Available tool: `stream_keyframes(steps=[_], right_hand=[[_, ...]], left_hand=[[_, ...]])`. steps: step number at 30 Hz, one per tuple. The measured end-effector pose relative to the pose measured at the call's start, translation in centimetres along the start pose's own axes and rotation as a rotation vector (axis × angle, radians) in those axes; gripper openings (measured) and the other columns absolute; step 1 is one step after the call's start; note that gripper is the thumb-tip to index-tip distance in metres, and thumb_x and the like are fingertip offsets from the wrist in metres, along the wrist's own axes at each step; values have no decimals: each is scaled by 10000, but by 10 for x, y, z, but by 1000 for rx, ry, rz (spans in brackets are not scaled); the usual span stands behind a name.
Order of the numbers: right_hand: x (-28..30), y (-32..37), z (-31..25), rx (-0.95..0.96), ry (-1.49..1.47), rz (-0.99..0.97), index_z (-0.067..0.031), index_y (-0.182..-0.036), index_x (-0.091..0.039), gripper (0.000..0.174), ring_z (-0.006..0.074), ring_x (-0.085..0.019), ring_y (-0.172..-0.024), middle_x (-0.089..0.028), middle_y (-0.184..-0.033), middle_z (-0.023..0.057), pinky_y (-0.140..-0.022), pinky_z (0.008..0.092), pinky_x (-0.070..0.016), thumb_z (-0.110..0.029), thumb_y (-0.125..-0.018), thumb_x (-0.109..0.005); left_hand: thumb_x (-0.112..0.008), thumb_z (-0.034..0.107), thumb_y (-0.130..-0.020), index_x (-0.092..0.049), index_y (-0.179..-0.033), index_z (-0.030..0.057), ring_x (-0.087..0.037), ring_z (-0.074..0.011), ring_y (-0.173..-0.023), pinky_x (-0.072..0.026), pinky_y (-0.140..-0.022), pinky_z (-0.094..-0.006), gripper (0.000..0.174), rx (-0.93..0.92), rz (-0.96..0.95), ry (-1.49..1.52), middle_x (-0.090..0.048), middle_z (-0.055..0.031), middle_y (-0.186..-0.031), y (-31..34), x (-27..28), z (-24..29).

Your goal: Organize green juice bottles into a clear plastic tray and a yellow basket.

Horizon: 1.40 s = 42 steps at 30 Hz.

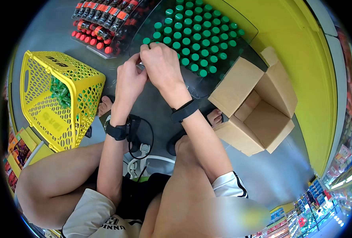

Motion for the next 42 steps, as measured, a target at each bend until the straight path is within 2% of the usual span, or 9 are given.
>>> stream_keyframes(steps=[2,9,11,12,17,30,33,35,42], right_hand=[[0,0,1,15,10,13,-18,-923,-741,175,321,-777,-931,-748,-908,142,-731,422,-652,-18,-759,-800],[-1,0,5,52,-61,13,-33,-1011,-740,150,367,-740,-868,-719,-883,143,-708,487,-609,-72,-868,-761],[-1,-2,2,62,-36,-2,-37,-972,-742,175,340,-756,-887,-729,-882,134,-709,458,-624,-66,-805,-787],[-1,-3,1,71,-10,-17,-41,-932,-744,203,314,-772,-906,-739,-882,125,-709,430,-638,-61,-743,-814],[-2,-2,-1,92,3,-9,-47,-941,-739,226,310,-774,-893,-736,-868,119,-700,430,-636,-73,-733,-822],[-1,-5,-1,106,31,-37,-37,-935,-725,260,308,-778,-881,-752,-867,116,-711,423,-637,-51,-703,-841],[1,-2,2,85,28,-39,-18,-1004,-705,185,359,-754,-846,-722,-846,146,-673,470,-608,-43,-832,-769],[2,0,5,81,23,-23,-19,-1008,-706,189,360,-753,-843,-721,-844,147,-669,471,-607,-43,-831,-769],[4,1,6,64,22,-7,-18,-1018,-707,201,370,-748,-832,-721,-844,147,-664,486,-600,-27,-825,-762]], left_hand=[[-721,95,-936,-720,-1347,-69,-763,-495,-931,-591,-856,-540,442,49,-57,27,-750,-345,-949,-1,1,3],[-707,92,-947,-705,-1353,-65,-751,-513,-992,-596,-892,-554,436,63,-89,-52,-752,-353,-974,-1,0,4],[-705,93,-933,-729,-1313,-66,-787,-313,-657,-612,-719,-440,412,6,-37,-35,-765,-219,-752,-1,-2,-1],[-705,93,-933,-729,-1313,-66,-787,-313,-657,-612,-719,-440,412,6,-37,-35,-765,-219,-752,0,1,4],[-706,92,-1000,-705,-1200,-102,-780,-340,-604,-630,-643,-444,280,153,-122,42,-755,-240,-721,2,8,19],[-686,72,-963,-694,-1291,-106,-752,-273,-546,-602,-570,-381,374,123,-102,54,-787,-223,-777,1,2,9],[-698,87,-953,-716,-1286,-87,-769,-293,-586,-619,-634,-406,376,28,-54,-38,-799,-223,-807,-1,-1,3],[-761,153,-946,-734,-1238,-64,-742,-538,-1027,-606,-909,-568,365,77,-65,-41,-763,-354,-1019,-1,-1,3],[-746,166,-962,-743,-1250,-22,-744,-523,-1012,-600,-902,-577,344,52,-128,-85,-775,-319,-1040,-2,3,7]])
Point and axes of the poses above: each hand's wrist, its own y-axis away from the middle knuckle, its own x-axis out of the back of the hand, z = x × y, the point moved 5 cm from there along -y, towards the middle knuckle
